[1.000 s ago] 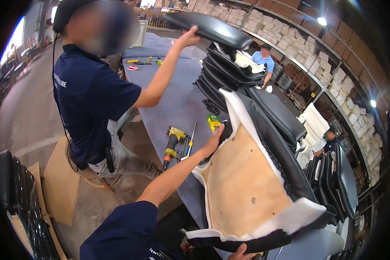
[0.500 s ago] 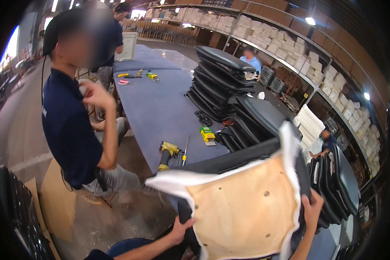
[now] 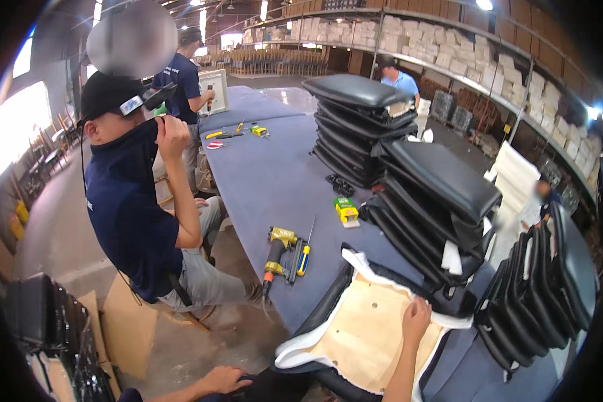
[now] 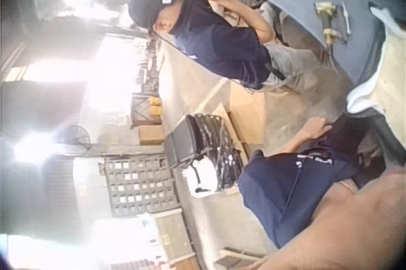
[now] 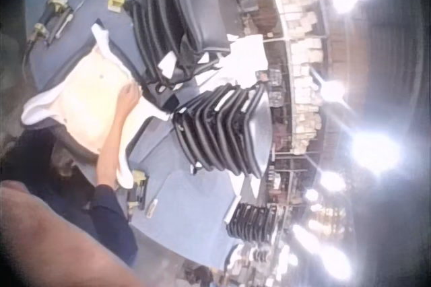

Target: The person assembles chair seats by attaching black upholstery to wooden frames. They use a staple gun to secure the fabric around the edges, then flip the seat and stack it with others. The process is repeated for multiple units.

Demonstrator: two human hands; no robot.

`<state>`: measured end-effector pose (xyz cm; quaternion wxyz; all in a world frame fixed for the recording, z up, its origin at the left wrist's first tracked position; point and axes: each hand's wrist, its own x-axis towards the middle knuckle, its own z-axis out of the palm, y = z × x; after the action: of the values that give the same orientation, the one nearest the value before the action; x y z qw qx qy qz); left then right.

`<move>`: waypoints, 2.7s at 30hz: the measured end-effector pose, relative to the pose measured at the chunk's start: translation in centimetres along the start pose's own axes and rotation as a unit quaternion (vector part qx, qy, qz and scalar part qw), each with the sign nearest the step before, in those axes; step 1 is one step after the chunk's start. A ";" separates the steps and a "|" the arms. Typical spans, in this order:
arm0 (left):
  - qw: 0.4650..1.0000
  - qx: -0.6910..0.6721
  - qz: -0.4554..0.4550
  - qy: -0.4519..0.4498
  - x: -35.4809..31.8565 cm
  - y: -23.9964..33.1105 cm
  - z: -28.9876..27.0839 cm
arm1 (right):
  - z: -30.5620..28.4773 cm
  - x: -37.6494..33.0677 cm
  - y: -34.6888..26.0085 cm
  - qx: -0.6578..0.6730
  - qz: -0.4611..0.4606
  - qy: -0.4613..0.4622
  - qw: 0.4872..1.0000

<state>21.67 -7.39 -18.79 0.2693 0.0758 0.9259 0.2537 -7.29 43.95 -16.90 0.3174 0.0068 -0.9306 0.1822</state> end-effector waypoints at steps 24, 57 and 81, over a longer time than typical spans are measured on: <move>0.886 -0.229 -0.395 0.075 -10.9 -11.0 24.1 | -1.6 -0.9 1.8 0.202 0.067 0.000 0.977; 0.854 -0.242 -0.460 0.033 7.4 -12.0 15.2 | -0.6 0.9 1.2 0.199 0.095 0.041 0.975; 0.862 -0.283 -0.418 0.033 5.4 -13.0 17.9 | 1.3 -0.3 2.7 0.261 0.068 0.053 0.962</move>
<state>26.64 -9.40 -40.89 0.3290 -0.4067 0.7674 0.3706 -8.21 46.00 -18.95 0.3401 0.0169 -0.8309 0.4400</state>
